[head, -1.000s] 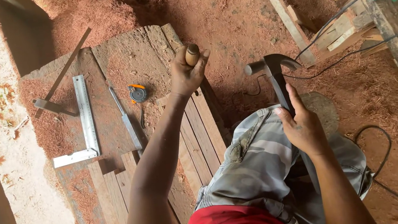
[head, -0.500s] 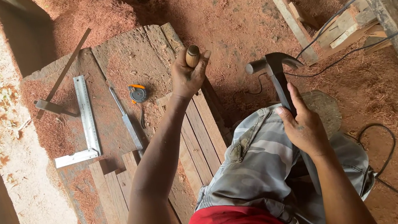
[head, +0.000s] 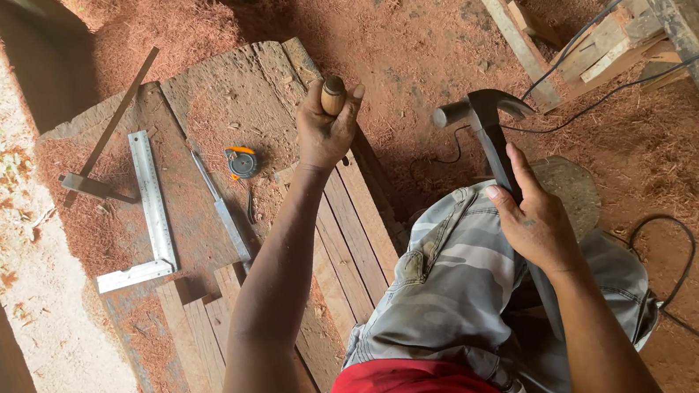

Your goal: The person uses a hammer and a chisel to carve a groove into a wooden plank. They repeatedly strike the chisel with the hammer to remove wood chips and deepen the cut along the plank's length.

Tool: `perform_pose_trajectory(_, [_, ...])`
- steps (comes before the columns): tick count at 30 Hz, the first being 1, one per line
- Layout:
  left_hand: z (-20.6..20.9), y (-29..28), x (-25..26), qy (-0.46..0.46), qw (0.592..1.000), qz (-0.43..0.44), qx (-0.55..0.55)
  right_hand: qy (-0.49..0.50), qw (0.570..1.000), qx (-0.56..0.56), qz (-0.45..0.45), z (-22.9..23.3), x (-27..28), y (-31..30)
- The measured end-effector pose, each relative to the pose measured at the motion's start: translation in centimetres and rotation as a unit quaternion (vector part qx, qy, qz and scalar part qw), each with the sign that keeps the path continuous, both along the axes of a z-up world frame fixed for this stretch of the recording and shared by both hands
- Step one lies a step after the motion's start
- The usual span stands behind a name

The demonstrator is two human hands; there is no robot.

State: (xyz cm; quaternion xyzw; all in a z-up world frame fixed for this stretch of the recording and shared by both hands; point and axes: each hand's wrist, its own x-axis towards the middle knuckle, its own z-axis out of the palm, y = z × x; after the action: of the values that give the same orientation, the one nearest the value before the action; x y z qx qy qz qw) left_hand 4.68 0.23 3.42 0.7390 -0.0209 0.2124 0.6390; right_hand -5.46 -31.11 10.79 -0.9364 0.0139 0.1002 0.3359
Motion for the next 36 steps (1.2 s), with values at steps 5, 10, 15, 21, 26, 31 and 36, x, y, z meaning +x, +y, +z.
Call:
perform_pose_trajectory(5, [-0.3,-0.2,0.0,-0.007,1.000,-0.002,-0.007,0.025,1.000,-0.006,-0.006,0.2,0.0,0.1])
perform_pose_trajectory(10, [0.1,-0.8,-0.1,0.012,1.000,-0.015,-0.006,0.017,1.000,-0.003,-0.004,0.1,0.0,0.0])
perform_pose_trajectory(15, [0.0,-1.0,0.2,0.018,1.000,-0.007,0.005,0.026,1.000,-0.002,-0.010,0.9,0.0,0.4])
perform_pose_trajectory(21, [-0.7,-1.4,0.3,0.029,0.999,-0.044,-0.003,0.028,1.000,-0.002,-0.009,0.4,0.1,0.1])
perform_pose_trajectory(26, [0.2,-2.5,0.2,0.026,0.993,-0.080,0.088,0.013,1.000,0.008,-0.002,-0.6,-0.2,-0.4])
perform_pose_trajectory(31, [1.2,-3.2,0.8,0.070,0.990,-0.103,0.069,-0.091,0.993,0.075,0.009,-0.8,-0.9,-1.0])
perform_pose_trajectory(36, [1.1,-2.9,-0.3,0.081,0.990,-0.080,0.078,-0.144,0.960,0.239,-0.010,4.4,-0.7,1.2])
